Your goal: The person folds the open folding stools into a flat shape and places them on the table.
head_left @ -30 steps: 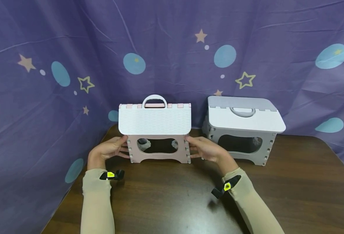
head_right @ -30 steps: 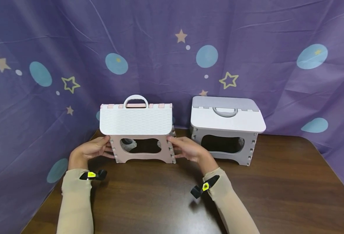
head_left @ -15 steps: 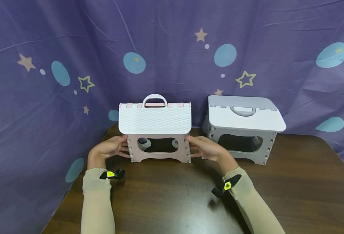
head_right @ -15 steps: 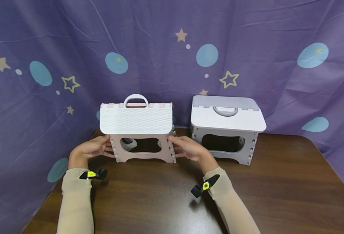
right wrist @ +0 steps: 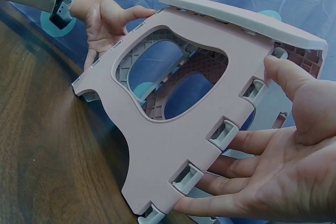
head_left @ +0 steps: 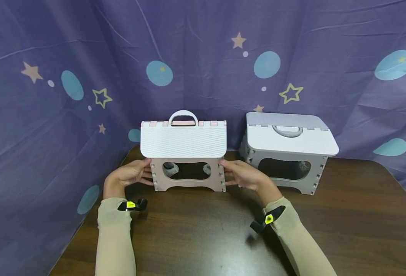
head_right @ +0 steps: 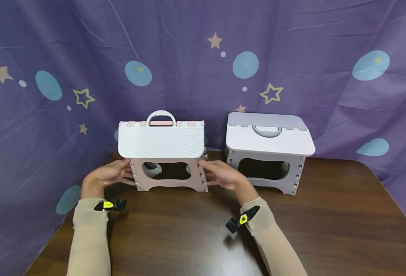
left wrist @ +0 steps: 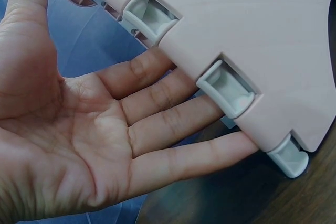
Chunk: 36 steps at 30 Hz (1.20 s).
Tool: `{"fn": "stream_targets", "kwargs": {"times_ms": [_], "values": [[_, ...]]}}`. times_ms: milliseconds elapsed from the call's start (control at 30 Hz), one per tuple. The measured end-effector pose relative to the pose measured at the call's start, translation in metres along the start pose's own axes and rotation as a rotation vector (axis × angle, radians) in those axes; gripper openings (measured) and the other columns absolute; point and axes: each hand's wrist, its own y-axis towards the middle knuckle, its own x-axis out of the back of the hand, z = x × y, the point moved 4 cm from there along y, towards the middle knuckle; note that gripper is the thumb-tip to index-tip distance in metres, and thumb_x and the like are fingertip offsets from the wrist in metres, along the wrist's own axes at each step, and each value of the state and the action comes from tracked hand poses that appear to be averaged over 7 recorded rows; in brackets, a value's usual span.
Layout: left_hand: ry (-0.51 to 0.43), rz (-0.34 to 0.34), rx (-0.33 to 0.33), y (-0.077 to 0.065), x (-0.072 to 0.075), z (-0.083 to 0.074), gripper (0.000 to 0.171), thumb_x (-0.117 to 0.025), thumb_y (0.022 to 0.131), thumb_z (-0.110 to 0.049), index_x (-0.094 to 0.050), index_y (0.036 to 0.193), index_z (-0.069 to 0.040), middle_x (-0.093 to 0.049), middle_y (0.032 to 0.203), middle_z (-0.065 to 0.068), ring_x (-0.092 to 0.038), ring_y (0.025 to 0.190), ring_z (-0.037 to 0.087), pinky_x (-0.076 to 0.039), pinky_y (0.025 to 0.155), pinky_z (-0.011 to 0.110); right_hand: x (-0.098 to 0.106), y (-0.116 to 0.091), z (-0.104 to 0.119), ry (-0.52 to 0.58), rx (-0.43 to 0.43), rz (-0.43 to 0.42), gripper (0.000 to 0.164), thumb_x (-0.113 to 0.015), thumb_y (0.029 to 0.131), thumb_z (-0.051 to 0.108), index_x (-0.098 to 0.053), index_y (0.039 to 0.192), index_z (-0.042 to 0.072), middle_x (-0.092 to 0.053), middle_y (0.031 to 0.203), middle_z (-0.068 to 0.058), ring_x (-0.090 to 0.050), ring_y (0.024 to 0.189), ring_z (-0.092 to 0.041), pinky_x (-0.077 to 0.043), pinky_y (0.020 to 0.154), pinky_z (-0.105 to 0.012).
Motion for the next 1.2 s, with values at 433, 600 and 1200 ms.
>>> {"fn": "stream_targets", "kwargs": {"times_ms": [433, 600, 1200], "values": [[-0.011, 0.003, -0.007, -0.0003, 0.0011, 0.0017, 0.095, -0.048, 0.097, -0.069, -0.040, 0.142, 0.015, -0.072, 0.116, 0.006, -0.070, 0.107, 0.023, -0.055, 0.098, 0.058, -0.0007, -0.0003, 0.0008, 0.000, 0.006, 0.020, 0.069, -0.038, 0.111, 0.038, -0.022, 0.156, -0.011, -0.016, 0.167, -0.026, -0.021, 0.153, -0.045, -0.031, 0.119, -0.064], [-0.015, 0.002, -0.005, 0.0011, 0.0011, 0.0017, 0.093, -0.048, 0.098, -0.067, -0.041, 0.141, 0.015, -0.072, 0.114, 0.005, -0.070, 0.106, 0.023, -0.056, 0.097, 0.057, -0.0007, -0.0008, 0.0007, 0.005, 0.006, 0.017, 0.069, -0.038, 0.111, 0.038, -0.020, 0.157, -0.010, -0.015, 0.167, -0.027, -0.022, 0.153, -0.045, -0.031, 0.119, -0.064], [-0.017, -0.011, -0.002, 0.0008, 0.0012, 0.0030, 0.090, -0.047, 0.099, -0.066, -0.043, 0.140, 0.015, -0.073, 0.112, 0.003, -0.071, 0.104, 0.021, -0.056, 0.097, 0.057, 0.0000, -0.0002, -0.0005, 0.009, 0.015, 0.021, 0.072, -0.040, 0.110, 0.040, -0.019, 0.157, -0.011, -0.015, 0.167, -0.028, -0.023, 0.152, -0.046, -0.031, 0.119, -0.064]]}}
